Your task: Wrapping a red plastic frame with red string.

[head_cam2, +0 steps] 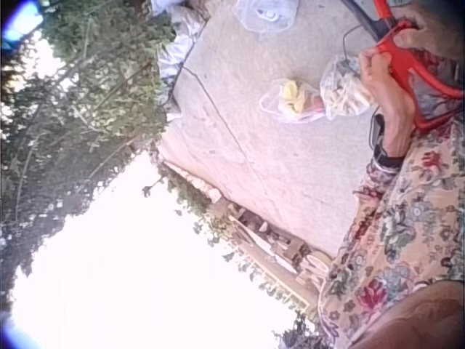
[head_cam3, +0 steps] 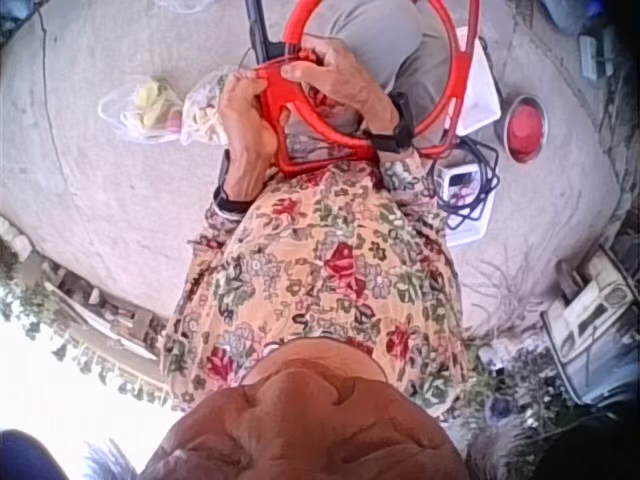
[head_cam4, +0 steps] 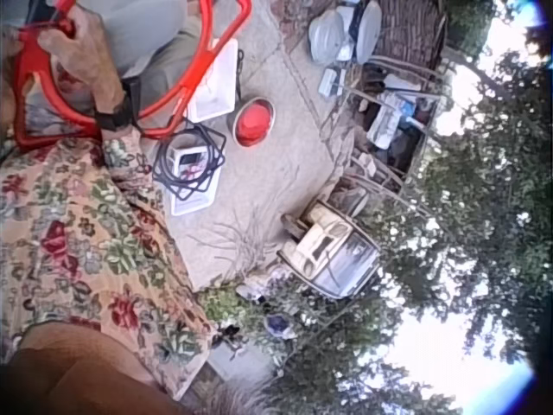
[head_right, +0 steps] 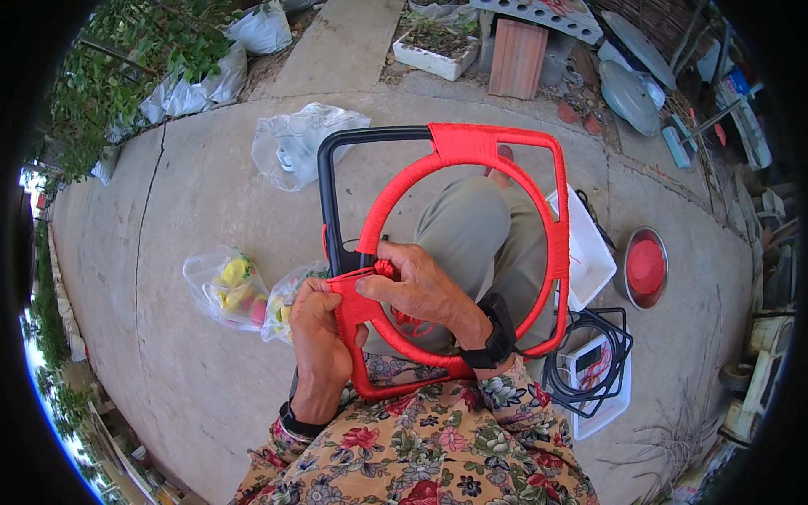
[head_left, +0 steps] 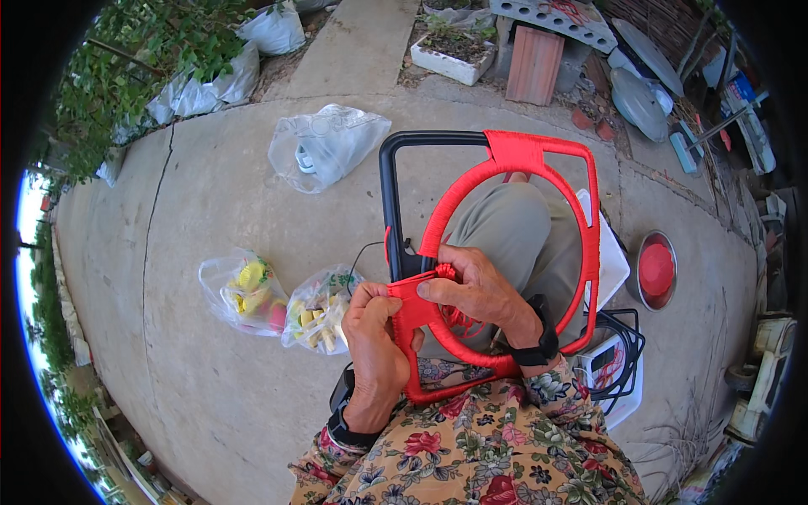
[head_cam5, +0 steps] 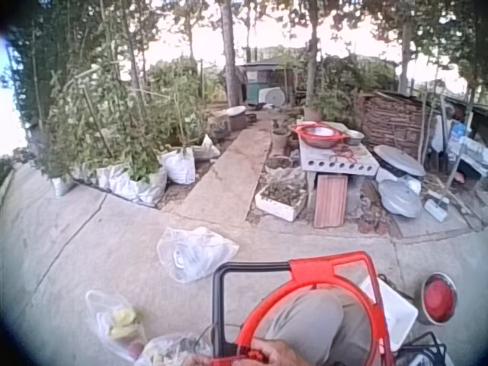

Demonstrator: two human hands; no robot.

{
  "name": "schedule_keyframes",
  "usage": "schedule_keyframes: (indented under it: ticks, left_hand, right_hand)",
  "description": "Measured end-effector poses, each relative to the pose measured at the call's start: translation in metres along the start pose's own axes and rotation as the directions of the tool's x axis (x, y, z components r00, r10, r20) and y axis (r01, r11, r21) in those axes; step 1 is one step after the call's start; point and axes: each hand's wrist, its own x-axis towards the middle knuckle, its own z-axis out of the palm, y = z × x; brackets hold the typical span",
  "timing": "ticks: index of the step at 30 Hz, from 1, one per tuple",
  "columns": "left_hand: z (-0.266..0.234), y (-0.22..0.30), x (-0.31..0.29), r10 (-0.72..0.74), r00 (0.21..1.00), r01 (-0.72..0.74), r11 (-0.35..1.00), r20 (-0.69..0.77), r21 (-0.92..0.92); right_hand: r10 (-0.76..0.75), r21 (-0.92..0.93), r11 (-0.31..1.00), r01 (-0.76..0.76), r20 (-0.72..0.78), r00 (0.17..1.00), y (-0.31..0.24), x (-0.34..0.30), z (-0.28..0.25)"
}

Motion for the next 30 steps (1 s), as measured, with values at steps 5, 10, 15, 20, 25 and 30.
schedule_keyframes:
  ticks: [5,10,15,20,25,30]
  left_hand:
    - [0.001,0.002,0.0,-0.008,1.0,0.008,1.0,0.021,0.005]
    - [-0.006,-0.002,0.0,0.05,0.994,-0.047,0.998,0.093,-0.034]
    - [-0.014,-0.007,-0.001,0.111,0.985,-0.103,0.992,0.132,-0.071]
    - [-0.017,-0.01,0.0,0.151,0.974,-0.146,0.988,0.169,-0.043]
    - [-0.018,-0.01,-0.001,0.149,0.978,-0.143,0.989,0.148,-0.046]
    - [-0.016,-0.01,-0.002,0.148,0.98,-0.144,0.989,0.132,-0.044]
  right_hand:
    - [0.032,-0.013,0.999,-0.032,0.009,0.999,-0.005,-0.002,-0.003]
    - [0.009,0.012,1.0,-0.009,0.015,1.0,-0.003,-0.003,-0.002]
    - [0.06,0.024,0.998,-0.06,0.011,0.998,-0.003,-0.003,-0.001]
    - [0.081,0.013,0.997,-0.081,0.002,0.997,-0.005,-0.003,-0.001]
    - [0.071,-0.003,0.997,-0.071,-0.003,0.997,-0.006,-0.003,0.0]
    - [0.07,-0.005,0.998,-0.07,-0.002,0.998,-0.007,-0.003,0.0]
